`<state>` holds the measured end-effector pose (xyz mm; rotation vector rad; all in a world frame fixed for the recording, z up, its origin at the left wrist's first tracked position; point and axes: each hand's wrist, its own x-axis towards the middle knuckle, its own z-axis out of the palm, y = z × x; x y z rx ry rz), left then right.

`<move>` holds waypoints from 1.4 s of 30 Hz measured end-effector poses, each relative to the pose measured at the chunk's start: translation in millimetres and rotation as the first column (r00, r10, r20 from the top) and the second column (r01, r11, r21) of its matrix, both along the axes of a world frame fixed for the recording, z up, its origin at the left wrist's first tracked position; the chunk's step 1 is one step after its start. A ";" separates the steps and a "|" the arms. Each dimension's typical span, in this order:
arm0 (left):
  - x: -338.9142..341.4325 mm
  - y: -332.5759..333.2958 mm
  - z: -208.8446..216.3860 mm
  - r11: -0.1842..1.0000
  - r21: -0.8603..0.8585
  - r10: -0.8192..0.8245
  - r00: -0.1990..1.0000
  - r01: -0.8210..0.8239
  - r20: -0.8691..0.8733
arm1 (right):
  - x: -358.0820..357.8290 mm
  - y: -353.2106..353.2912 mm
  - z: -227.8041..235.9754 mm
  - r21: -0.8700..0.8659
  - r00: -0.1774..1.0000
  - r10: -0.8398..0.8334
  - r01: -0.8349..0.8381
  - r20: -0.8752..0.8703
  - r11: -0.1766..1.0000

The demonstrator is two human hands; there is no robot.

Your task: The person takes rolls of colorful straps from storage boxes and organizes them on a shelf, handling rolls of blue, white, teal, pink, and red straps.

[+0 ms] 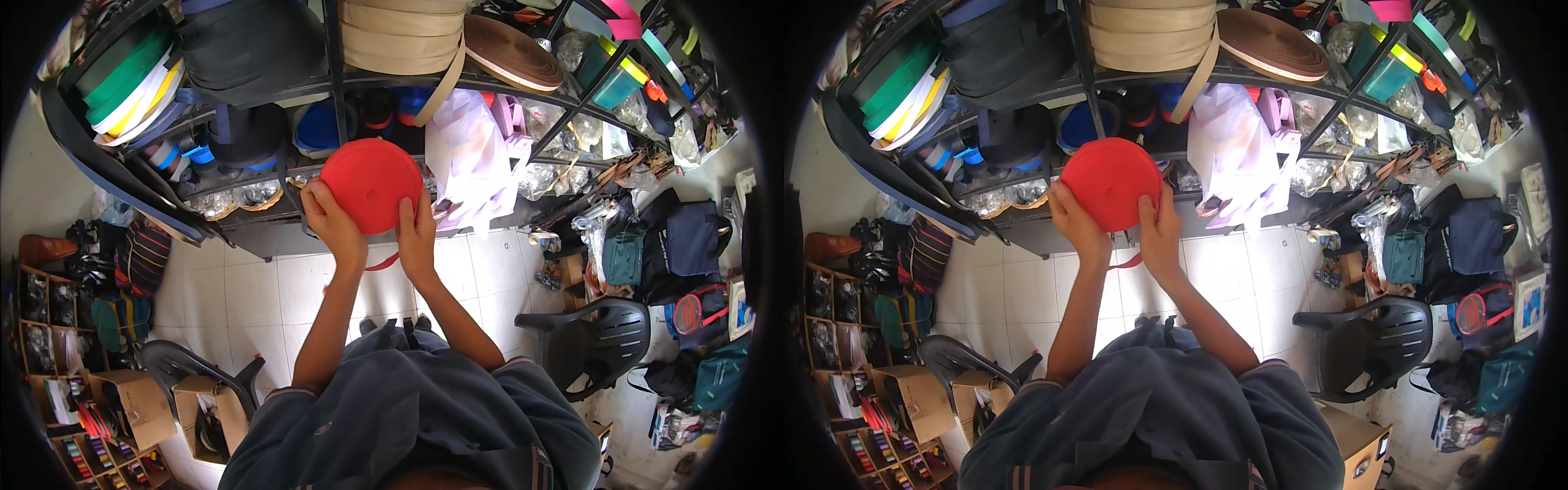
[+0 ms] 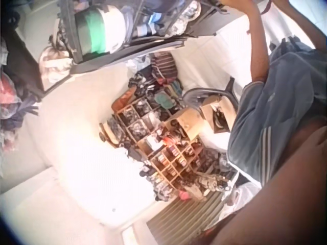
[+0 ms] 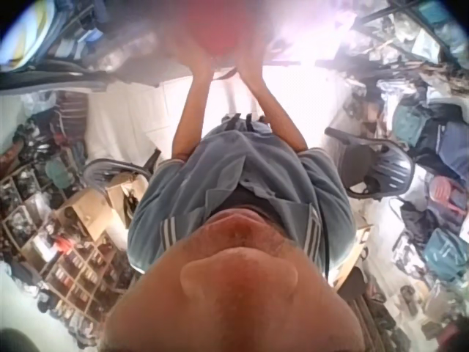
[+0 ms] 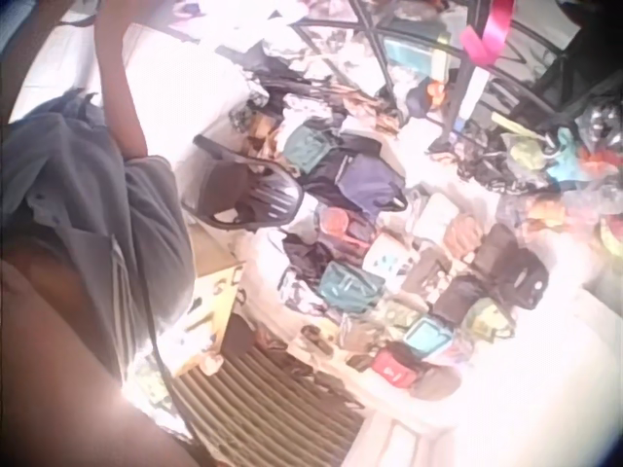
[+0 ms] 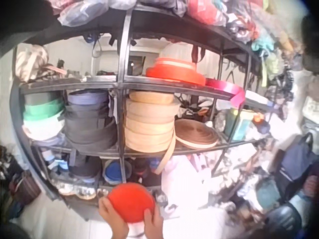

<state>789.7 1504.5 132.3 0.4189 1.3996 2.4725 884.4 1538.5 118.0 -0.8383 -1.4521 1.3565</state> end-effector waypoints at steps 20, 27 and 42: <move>-36.5 23.2 69.5 0.577 -0.724 -0.801 0.434 0.378 -0.412 | 44.0 49.5 31.7 0.192 0.967 0.145 -0.186 0.209 0.964; 5.9 70.9 44.9 0.946 -0.172 -0.314 0.912 0.276 -0.263 | 31.7 55.6 31.9 0.283 0.966 -0.222 0.252 -0.134 0.925; 31.4 123.1 131.0 0.883 -0.116 -0.458 0.777 0.455 -0.432 | 91.0 159.9 112.3 0.368 0.956 0.195 -0.103 -0.221 0.924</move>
